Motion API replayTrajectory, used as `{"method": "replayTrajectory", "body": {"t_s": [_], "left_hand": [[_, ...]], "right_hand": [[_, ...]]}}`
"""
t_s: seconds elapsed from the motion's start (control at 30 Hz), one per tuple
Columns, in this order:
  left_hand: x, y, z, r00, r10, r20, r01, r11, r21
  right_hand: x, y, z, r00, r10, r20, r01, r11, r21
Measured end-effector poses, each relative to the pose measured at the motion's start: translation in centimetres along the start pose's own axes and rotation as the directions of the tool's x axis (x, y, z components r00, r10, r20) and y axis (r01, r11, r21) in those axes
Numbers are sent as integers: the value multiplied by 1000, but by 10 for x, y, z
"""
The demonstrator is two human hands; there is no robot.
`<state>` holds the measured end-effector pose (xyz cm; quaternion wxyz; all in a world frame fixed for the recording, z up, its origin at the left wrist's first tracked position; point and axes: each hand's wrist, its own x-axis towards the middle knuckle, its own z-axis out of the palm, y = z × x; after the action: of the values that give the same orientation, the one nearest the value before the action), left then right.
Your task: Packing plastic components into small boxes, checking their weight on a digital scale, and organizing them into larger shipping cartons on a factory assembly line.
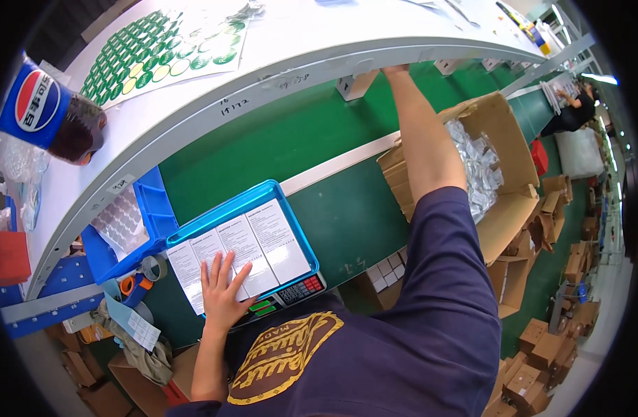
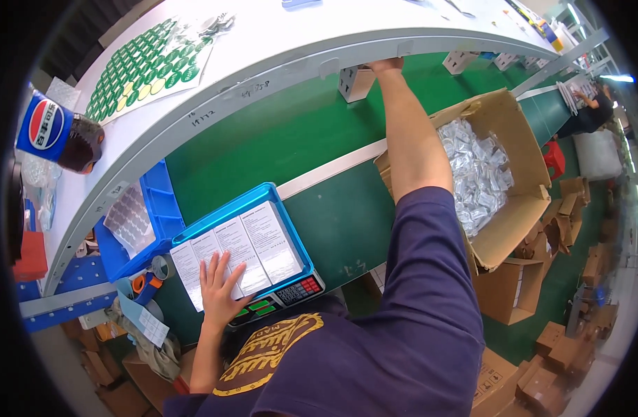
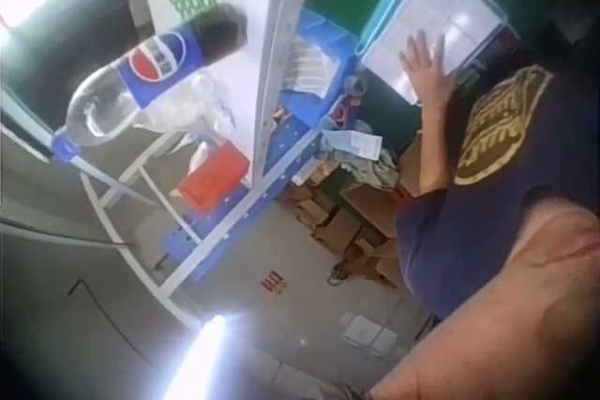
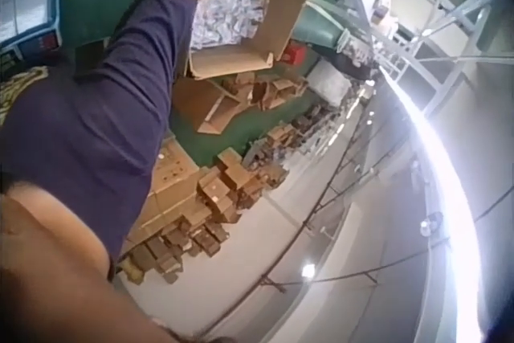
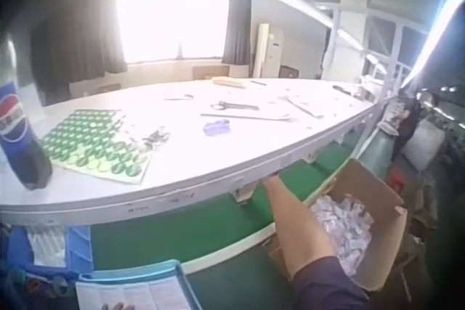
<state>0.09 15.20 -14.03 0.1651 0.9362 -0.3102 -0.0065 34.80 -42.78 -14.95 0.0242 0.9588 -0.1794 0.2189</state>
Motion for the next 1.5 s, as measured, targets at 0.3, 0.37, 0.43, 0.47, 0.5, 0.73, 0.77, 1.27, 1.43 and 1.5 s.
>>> {"method": "replayTrajectory", "body": {"t_s": [0.3,0.37,0.43,0.47,0.5,0.73,0.77,1.27,1.43,1.5], "left_hand": [[1,0,0,999,-45,13,45,999,-5],[5,1,2,999,-30,23,30,999,-11],[-7,1,-4,994,-106,29,104,994,41],[-14,2,-8,989,-146,28,144,987,70],[10,4,2,1000,-18,24,18,1000,-3],[-4,-1,-3,997,-72,25,71,997,22],[-2,-1,-1,998,-53,23,53,999,9],[-1,25,-22,1000,-1,23,2,999,-45],[41,68,-37,994,98,-58,-112,921,-373],[63,89,-34,979,126,-159,-195,806,-559]], "right_hand": [[-16,-30,-1,999,-42,-4,42,993,-107],[-16,-8,35,988,-89,-126,104,987,119],[-28,-67,52,991,-126,47,116,977,177],[-34,-102,55,965,-161,205,119,972,204],[0,1,107,980,-63,187,47,995,87],[-61,-92,49,858,24,514,-141,971,191],[-59,-87,37,785,100,611,-319,911,261],[-249,-81,-91,995,20,-102,37,846,532],[-356,-112,-221,955,-2,-295,160,843,513],[-384,-135,-270,960,51,-275,121,811,573]]}}
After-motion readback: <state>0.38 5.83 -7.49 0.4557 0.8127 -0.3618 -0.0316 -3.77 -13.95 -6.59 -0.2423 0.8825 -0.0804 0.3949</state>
